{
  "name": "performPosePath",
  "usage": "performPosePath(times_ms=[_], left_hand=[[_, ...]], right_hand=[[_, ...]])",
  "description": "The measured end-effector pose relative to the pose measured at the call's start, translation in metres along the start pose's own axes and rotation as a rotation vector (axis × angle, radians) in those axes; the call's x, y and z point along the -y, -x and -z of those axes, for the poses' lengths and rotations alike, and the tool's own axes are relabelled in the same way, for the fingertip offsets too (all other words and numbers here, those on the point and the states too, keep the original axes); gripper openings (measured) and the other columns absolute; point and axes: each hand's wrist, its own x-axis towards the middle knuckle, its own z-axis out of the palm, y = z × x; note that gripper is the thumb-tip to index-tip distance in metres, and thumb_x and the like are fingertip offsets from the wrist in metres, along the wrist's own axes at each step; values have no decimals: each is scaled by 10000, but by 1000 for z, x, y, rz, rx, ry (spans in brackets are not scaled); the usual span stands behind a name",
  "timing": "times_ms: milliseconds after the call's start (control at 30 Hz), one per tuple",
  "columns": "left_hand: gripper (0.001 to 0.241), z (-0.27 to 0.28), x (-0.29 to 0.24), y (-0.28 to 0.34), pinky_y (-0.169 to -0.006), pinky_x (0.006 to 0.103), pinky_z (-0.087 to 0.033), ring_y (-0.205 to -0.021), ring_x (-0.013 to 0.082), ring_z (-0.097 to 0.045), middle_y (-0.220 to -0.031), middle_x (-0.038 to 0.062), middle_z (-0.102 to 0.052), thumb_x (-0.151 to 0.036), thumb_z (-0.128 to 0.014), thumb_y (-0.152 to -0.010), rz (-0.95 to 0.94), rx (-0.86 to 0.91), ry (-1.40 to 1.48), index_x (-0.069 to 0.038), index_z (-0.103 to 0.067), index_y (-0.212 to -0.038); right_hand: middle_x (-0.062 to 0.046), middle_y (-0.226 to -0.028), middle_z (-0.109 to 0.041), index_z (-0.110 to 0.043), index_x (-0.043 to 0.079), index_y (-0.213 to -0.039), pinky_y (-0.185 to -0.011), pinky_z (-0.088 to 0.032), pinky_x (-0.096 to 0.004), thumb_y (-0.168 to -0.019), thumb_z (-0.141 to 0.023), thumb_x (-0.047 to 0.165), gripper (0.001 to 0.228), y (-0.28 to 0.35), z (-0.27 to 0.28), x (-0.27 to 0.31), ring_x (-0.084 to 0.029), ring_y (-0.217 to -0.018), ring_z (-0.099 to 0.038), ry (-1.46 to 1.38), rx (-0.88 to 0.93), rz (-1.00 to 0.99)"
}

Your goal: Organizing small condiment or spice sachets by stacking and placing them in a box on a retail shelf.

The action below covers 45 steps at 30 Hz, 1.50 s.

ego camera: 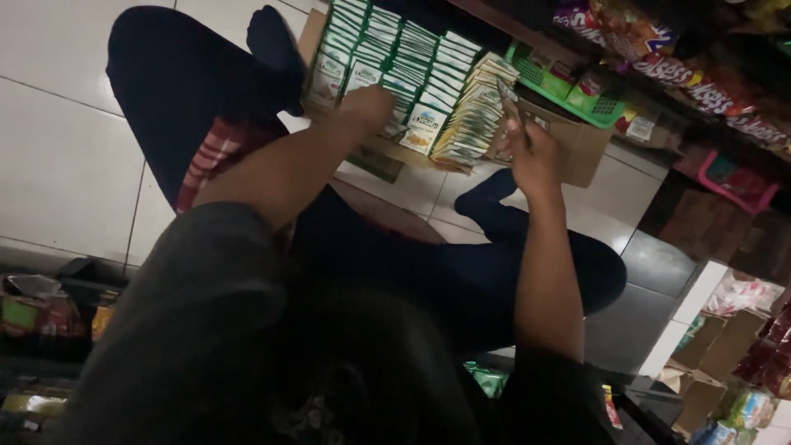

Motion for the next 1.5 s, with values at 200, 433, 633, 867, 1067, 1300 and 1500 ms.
performPosePath(times_ms=[200,433,633,867,1067,1300,1500], left_hand=[[155,-2,0,7,-829,464,-591,-1021,344,-724,-1084,178,-737,-65,-715,-851,9,-74,-112,-65,-768,-997],[167,12,-5,17,-827,456,-593,-1008,325,-728,-1025,156,-749,-142,-766,-861,-25,-16,-157,-78,-766,-1016],[264,-40,16,-18,-848,452,-591,-1015,348,-729,-1063,177,-753,-275,-698,-996,248,-171,228,-53,-708,-1138],[525,7,-1,22,-889,418,-591,-1093,318,-705,-1160,180,-719,-445,-825,-846,246,84,19,-3,-729,-1112],[307,-52,26,-19,-905,434,-589,-1093,354,-719,-1156,214,-737,-271,-745,-914,222,-16,147,-28,-763,-1101],[366,0,1,5,-912,424,-598,-1109,339,-715,-1192,217,-718,-296,-775,-908,369,166,258,5,-743,-1112],[555,-19,10,-7,-915,410,-588,-1125,344,-698,-1201,229,-700,-416,-852,-841,343,102,267,28,-721,-1149]], right_hand=[[-41,-839,-718,-746,56,-1185,-680,-525,-279,-1082,-581,404,399,6,3,16,-102,-730,-651,-65,-12,23],[-47,-817,-718,-748,55,-1175,-679,-520,-282,-1073,-583,429,421,7,5,18,-106,-734,-659,-17,1,-34],[-56,-826,-723,-738,31,-1132,-700,-530,-285,-1071,-586,434,435,5,4,13,-113,-747,-665,-17,16,-56],[-54,-817,-727,-738,44,-1137,-705,-534,-290,-1064,-574,438,433,5,4,19,-120,-749,-676,17,13,-49],[-51,-826,-731,-735,40,-1103,-708,-536,-289,-1074,-573,448,440,3,4,13,-119,-761,-682,23,23,-64],[-77,-913,-738,-704,87,-1314,-720,-531,-275,-1054,-608,376,400,7,2,24,-119,-777,-663,-57,6,-55],[-106,-1165,-740,-697,88,-1331,-838,-535,-274,-1096,-674,256,289,2,1,2,-145,-931,-685,140,-85,120]])
